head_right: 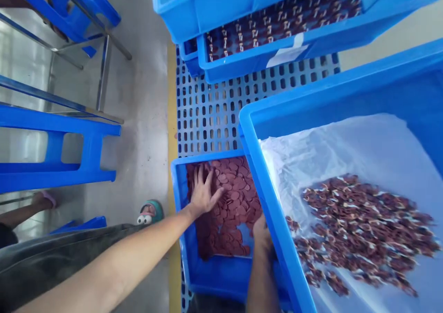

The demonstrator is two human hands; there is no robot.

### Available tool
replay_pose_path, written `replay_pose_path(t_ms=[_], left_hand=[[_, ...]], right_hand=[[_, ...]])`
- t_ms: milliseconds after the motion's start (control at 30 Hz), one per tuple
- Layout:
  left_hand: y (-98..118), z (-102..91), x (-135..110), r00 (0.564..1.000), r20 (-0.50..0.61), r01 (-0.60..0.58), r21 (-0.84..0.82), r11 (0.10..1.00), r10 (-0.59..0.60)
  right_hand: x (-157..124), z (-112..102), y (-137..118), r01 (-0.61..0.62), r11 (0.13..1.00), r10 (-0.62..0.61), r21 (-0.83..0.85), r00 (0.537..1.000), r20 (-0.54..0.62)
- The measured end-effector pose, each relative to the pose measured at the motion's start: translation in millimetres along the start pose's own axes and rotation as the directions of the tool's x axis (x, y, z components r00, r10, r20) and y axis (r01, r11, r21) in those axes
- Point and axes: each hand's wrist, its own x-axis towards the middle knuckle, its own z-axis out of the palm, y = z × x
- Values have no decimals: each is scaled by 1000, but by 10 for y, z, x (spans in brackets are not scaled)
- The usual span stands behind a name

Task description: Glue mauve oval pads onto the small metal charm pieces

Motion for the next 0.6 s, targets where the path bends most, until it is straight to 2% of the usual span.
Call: replay_pose_path(t_ms=[67,167,267,367,500,600], left_hand=[[54,182,7,999,-35,-22,-79,997,19],[154,380,76,997,-69,-49,-219,974,35],[202,463,112,995,-97,-1,-373,928,-38],[196,464,86,987,-79,80,-531,844,-143],[201,419,-20,970,18,188,-693,696,-244],[291,335,-209,959,97,244,-766,595,-268]], right_hand=[[-5,146,-68,-3,997,6,73,999,-52],[-62,390,-351,40,972,-26,232,998,-62],[-158,584,-710,33,914,-21,404,999,-34],[-268,698,-1000,-79,831,87,550,996,13],[-437,683,-1202,-267,690,245,673,961,130],[-626,490,-1282,-339,603,299,722,935,190]])
